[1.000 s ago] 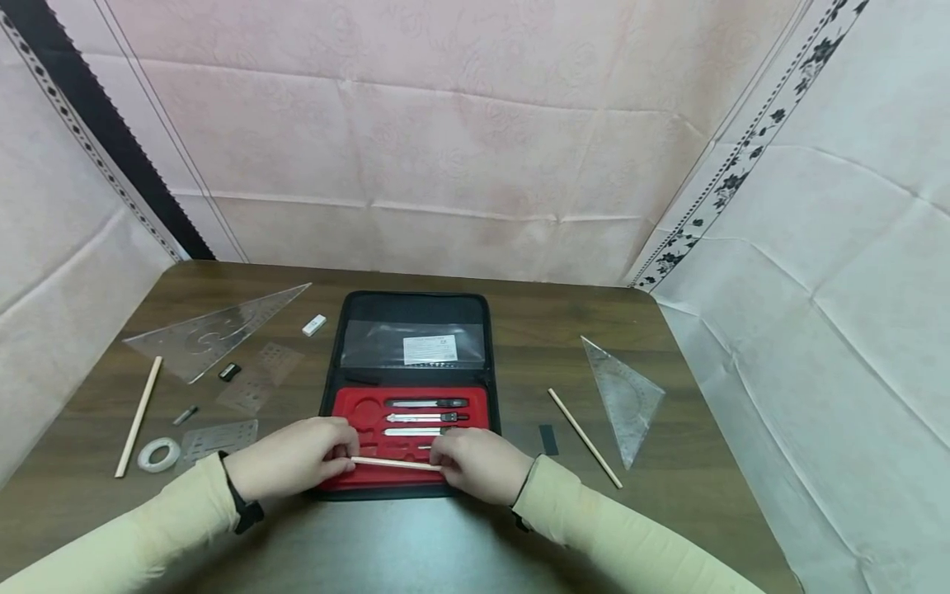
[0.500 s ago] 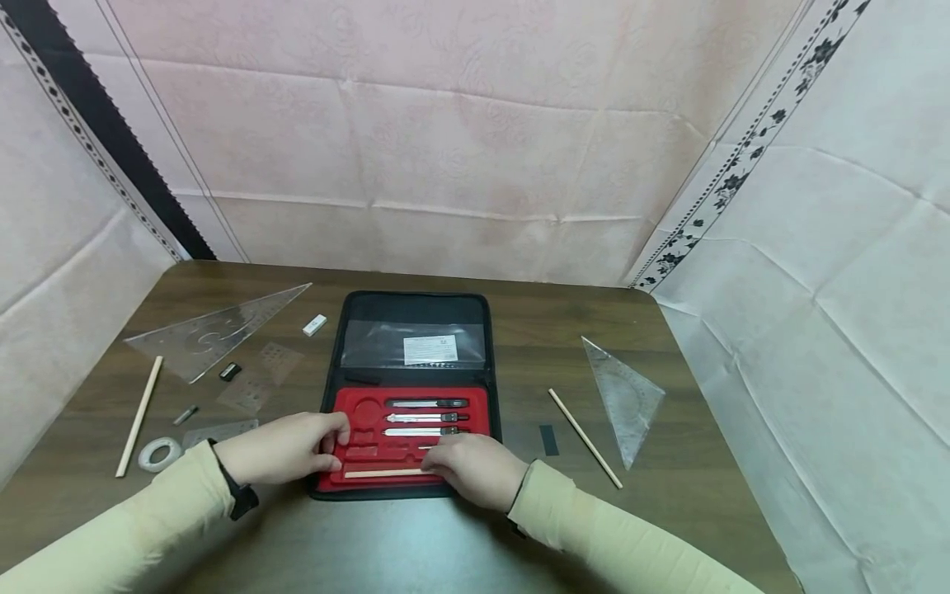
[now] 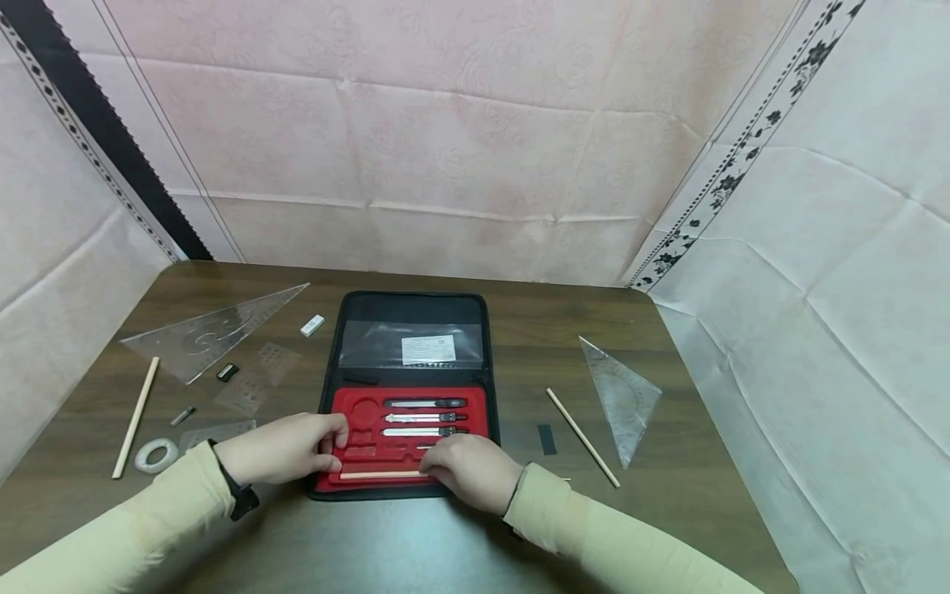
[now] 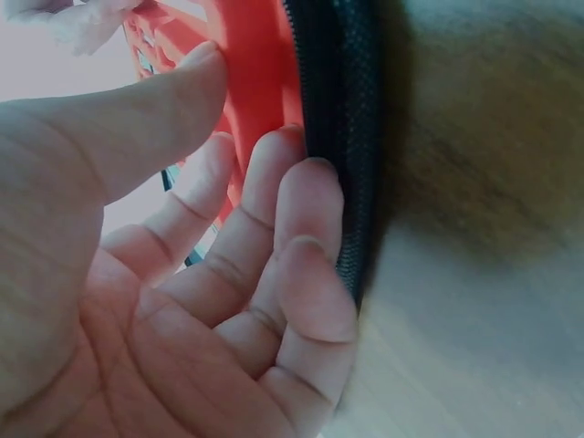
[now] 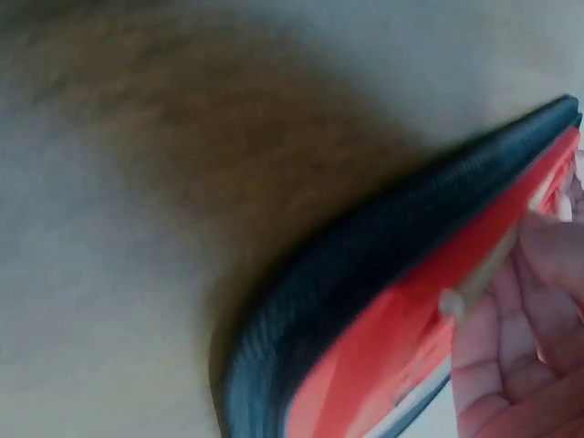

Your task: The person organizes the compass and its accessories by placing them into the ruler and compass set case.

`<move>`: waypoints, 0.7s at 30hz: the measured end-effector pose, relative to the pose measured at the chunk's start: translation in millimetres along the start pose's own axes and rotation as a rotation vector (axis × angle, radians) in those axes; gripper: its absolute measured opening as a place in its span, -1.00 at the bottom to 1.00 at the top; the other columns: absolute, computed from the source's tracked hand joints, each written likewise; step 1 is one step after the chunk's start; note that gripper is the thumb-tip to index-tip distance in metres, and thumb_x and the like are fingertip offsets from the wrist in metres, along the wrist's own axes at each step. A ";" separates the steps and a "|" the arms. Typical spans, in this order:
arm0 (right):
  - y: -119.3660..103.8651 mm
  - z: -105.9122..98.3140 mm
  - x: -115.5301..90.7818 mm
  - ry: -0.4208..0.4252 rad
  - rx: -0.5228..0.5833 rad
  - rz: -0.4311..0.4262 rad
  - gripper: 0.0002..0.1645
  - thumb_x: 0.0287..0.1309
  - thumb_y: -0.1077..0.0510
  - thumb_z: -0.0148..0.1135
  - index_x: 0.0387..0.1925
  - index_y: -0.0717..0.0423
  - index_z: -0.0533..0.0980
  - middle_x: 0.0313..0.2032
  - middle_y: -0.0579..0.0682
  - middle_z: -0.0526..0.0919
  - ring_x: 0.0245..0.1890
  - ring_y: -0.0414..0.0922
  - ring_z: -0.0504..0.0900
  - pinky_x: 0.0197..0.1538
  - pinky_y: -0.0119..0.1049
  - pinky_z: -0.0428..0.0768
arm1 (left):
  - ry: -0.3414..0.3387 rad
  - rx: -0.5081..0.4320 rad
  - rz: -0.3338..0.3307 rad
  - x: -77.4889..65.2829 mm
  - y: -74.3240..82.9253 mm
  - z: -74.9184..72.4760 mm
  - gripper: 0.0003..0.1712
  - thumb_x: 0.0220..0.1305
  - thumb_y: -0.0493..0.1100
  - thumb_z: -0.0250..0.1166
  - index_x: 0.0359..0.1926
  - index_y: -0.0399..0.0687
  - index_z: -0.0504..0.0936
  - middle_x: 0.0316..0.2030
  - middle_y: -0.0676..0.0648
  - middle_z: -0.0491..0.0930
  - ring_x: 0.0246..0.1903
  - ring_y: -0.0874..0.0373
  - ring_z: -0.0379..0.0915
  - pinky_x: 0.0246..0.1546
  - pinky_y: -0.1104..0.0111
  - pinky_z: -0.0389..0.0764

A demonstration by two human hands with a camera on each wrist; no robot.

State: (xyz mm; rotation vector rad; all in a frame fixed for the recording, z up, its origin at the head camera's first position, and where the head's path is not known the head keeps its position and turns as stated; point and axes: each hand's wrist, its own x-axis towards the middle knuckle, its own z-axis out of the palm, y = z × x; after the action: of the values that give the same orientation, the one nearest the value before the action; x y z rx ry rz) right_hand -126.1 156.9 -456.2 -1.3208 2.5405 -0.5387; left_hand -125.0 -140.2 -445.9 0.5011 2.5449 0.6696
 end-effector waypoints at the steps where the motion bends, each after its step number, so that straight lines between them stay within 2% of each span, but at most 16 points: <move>1: 0.7 -1.1 -1.3 -0.001 -0.002 0.009 -0.75 0.19 0.10 0.34 -0.07 -0.11 0.66 -0.19 -0.27 0.67 -0.22 -0.40 0.57 -0.01 -0.41 0.53 | 0.000 -0.003 0.000 -0.1 -0.3 0.0 -0.70 0.09 -0.12 0.47 -0.36 0.07 0.45 -0.56 0.07 0.45 -0.53 0.17 0.38 -0.44 0.26 0.40; 12: 2.4 -2.9 -15.7 0.013 -0.070 0.038 -0.76 0.13 0.11 0.40 -0.12 -0.11 0.68 -0.24 -0.28 0.60 -0.22 -0.37 0.53 -0.05 -0.42 0.53 | -0.007 -0.003 -0.011 0.2 1.1 -2.0 -0.69 0.08 -0.13 0.48 -0.39 0.06 0.44 -0.56 0.06 0.45 -0.53 0.16 0.38 -0.44 0.26 0.40; 16: -2.5 -0.9 -14.9 0.045 -0.157 0.029 -0.77 0.10 0.11 0.43 -0.16 -0.11 0.70 -0.29 -0.26 0.62 -0.27 -0.36 0.53 -0.06 -0.39 0.54 | -0.004 0.003 -0.001 1.8 1.7 -1.5 -0.69 0.07 -0.12 0.49 -0.39 0.06 0.44 -0.57 0.07 0.44 -0.53 0.16 0.38 -0.44 0.26 0.40; 21: -9.3 -0.3 -13.0 0.053 -0.281 -0.026 -0.84 0.15 0.13 0.37 -0.20 -0.08 0.71 -0.34 -0.22 0.67 -0.35 -0.33 0.54 -0.12 -0.42 0.53 | -0.007 0.003 -0.006 3.2 1.7 0.7 -0.67 0.06 -0.09 0.49 -0.42 0.07 0.43 -0.59 0.06 0.44 -0.56 0.17 0.37 -0.46 0.27 0.39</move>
State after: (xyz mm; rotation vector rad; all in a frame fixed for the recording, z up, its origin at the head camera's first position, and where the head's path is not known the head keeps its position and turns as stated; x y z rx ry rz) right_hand -111.9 162.8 -451.6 -1.4488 2.7235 -0.2284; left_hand -126.9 -137.1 -446.6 0.4964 2.5406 0.6611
